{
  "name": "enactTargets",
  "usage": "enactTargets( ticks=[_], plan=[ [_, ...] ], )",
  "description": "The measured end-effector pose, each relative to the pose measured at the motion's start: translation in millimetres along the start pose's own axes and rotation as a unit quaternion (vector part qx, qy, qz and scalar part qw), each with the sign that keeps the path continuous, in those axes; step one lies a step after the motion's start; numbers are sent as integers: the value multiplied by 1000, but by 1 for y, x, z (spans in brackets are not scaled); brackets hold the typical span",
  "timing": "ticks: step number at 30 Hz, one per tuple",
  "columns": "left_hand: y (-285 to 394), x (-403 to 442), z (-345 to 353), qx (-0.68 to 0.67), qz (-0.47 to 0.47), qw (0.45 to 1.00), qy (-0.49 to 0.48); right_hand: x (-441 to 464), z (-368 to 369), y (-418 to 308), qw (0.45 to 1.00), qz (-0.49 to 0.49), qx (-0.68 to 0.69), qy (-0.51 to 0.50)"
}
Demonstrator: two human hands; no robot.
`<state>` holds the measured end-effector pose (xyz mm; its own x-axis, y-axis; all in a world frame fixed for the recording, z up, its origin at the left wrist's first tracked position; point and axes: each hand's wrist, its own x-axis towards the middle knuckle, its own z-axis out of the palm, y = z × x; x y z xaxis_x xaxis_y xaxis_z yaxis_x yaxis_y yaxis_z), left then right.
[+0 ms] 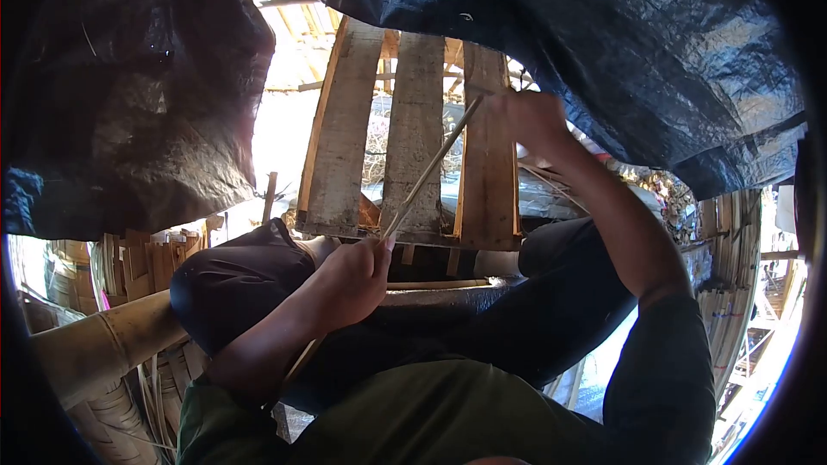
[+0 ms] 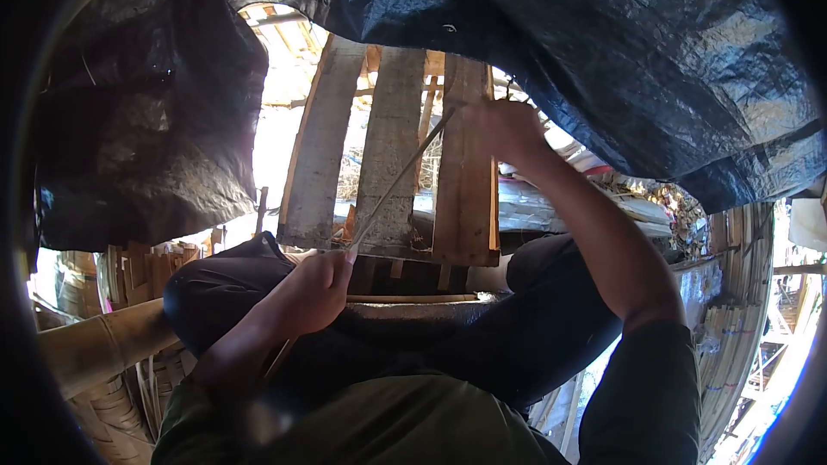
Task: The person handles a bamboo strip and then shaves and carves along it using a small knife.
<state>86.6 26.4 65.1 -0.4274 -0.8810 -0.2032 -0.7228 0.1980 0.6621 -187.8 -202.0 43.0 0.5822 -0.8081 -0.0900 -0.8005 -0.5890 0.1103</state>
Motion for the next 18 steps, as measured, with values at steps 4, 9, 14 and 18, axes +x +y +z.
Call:
enactTargets(
  ticks=[4, 9, 14, 18],
  plan=[
    [11, 2, -24, -167, -118, 977, 63, -11, -14, 19, 982, 161, 47, 81],
    [6, 6, -6, -183, -106, 976, 48, -33, -42, -5, 959, 233, 109, 120],
    [10, 24, 16, -203, -99, 973, -34, -46, -53, -17, 945, 225, 225, 75],
    [24, 36, 4, -218, -153, 960, -83, -46, -59, -32, 912, 255, 311, -85]
  ],
)
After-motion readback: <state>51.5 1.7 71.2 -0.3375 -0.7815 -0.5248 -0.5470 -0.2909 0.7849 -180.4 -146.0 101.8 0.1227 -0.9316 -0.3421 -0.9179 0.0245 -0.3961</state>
